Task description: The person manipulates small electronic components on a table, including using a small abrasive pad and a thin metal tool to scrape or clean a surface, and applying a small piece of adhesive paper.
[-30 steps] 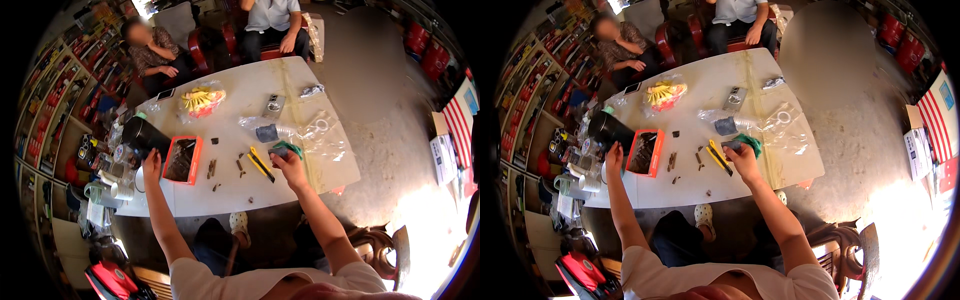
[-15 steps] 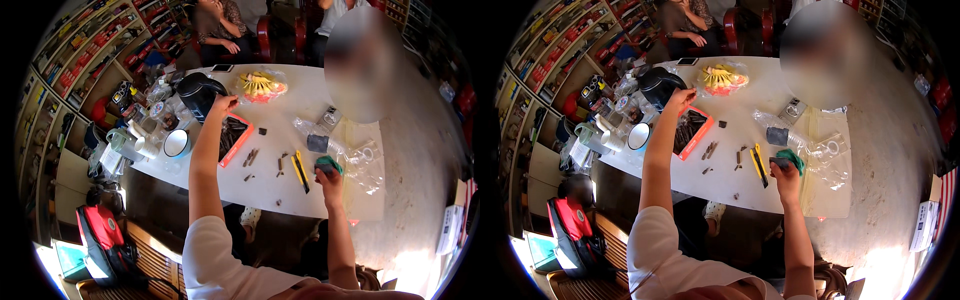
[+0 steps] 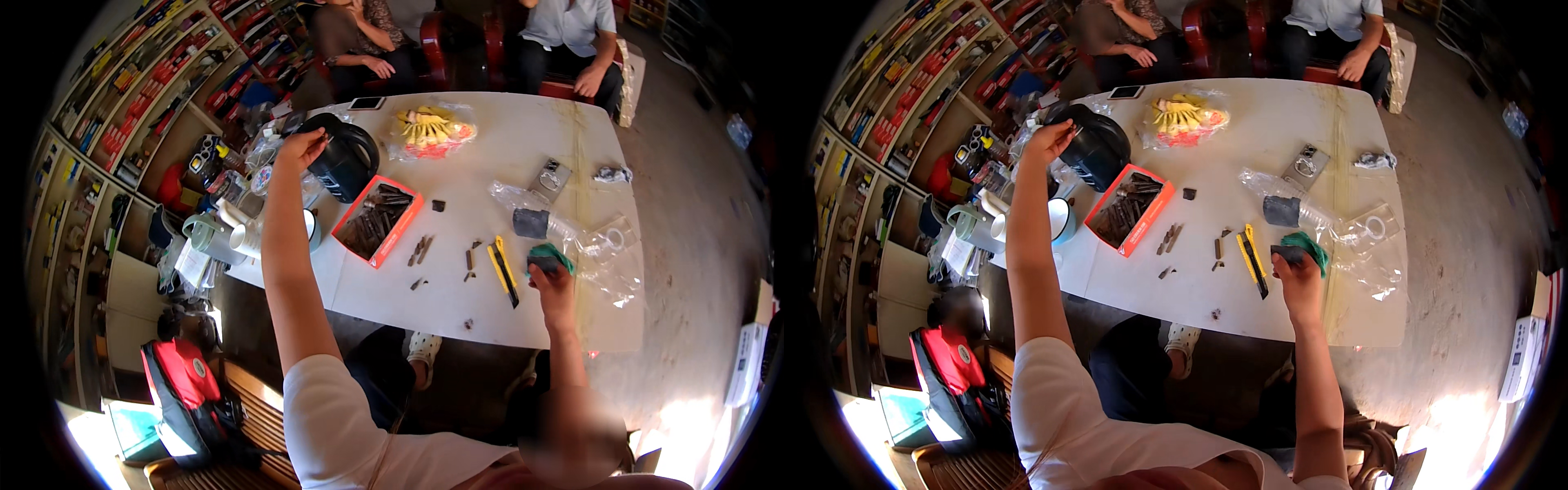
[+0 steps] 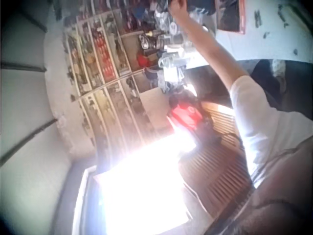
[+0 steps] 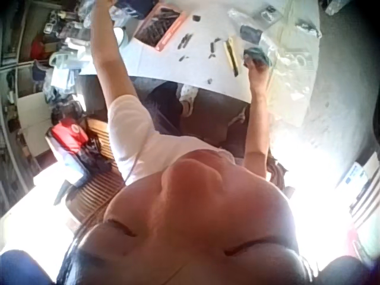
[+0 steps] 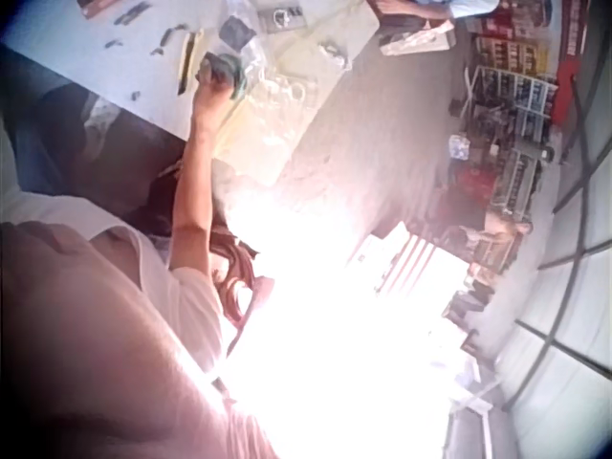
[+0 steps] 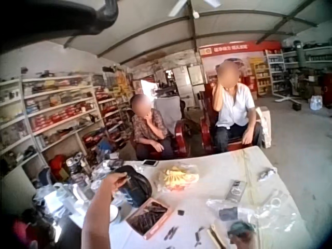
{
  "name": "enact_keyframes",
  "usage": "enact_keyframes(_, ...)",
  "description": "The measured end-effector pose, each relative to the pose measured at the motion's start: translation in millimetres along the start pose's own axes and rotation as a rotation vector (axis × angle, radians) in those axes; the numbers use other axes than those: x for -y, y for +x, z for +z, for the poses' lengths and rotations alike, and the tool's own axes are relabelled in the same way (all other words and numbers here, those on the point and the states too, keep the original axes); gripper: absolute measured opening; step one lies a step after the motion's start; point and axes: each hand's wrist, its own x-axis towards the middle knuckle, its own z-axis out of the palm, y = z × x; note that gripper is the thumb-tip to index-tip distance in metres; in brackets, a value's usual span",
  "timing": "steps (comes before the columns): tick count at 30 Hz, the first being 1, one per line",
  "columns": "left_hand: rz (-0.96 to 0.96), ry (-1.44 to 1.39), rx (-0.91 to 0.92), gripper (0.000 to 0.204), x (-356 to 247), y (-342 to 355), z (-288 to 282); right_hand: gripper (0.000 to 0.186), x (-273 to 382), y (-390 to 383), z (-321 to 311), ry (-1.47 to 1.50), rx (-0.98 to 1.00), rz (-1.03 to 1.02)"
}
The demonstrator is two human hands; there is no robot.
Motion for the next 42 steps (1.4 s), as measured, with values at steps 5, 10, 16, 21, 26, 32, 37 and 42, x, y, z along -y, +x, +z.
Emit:
enact_keyframes(5,0.072,-0.126,-0.11,0.007,-16.6,15.5,8.6,0.013,7.7,3.6,8.1,0.037,0.01,-0.059)
enact_keyframes(10,0.516,0.201,-0.21,0.046,-5.9,-27.2,83.7,0.013,4.2,9.6,3.4,0.008,-0.019,-0.048)
enact_keyframes(16,0.825,0.979,-0.354,0.075,43.8,-42.6,135.2,0.012,1.1,8.4,4.2,0.045,-0.021,-0.052)
enact_keyframes(21,0.875,0.937,-0.192,0.085,87.1,-67.9,168.9,0.018,5.6,7.4,-5.3,0.029,-0.042,-0.053)
enact_keyframes(26,0.467,0.123,0.203,0.079,160.6,-113.2,161.8,0.016,16.7,4.3,-8.9,0.046,-0.093,-0.069)
enact_keyframes(32,0.254,-0.053,-0.006,0.087,187.1,-91.2,122.5,0.017,15.7,-2.5,-14.0,-0.012,-0.068,-0.056)
enact_keyframes(37,0.179,-0.243,0.069,0.042,163.0,-94.9,114.8,0.017,14.7,-2.6,-17.1,-0.029,-0.057,-0.066)
enact_keyframes(42,0.08,-0.295,0.32,0.018,185.1,-167.2,157.9,0.015,16.3,2.5,-8.8,0.11,-0.064,-0.021)
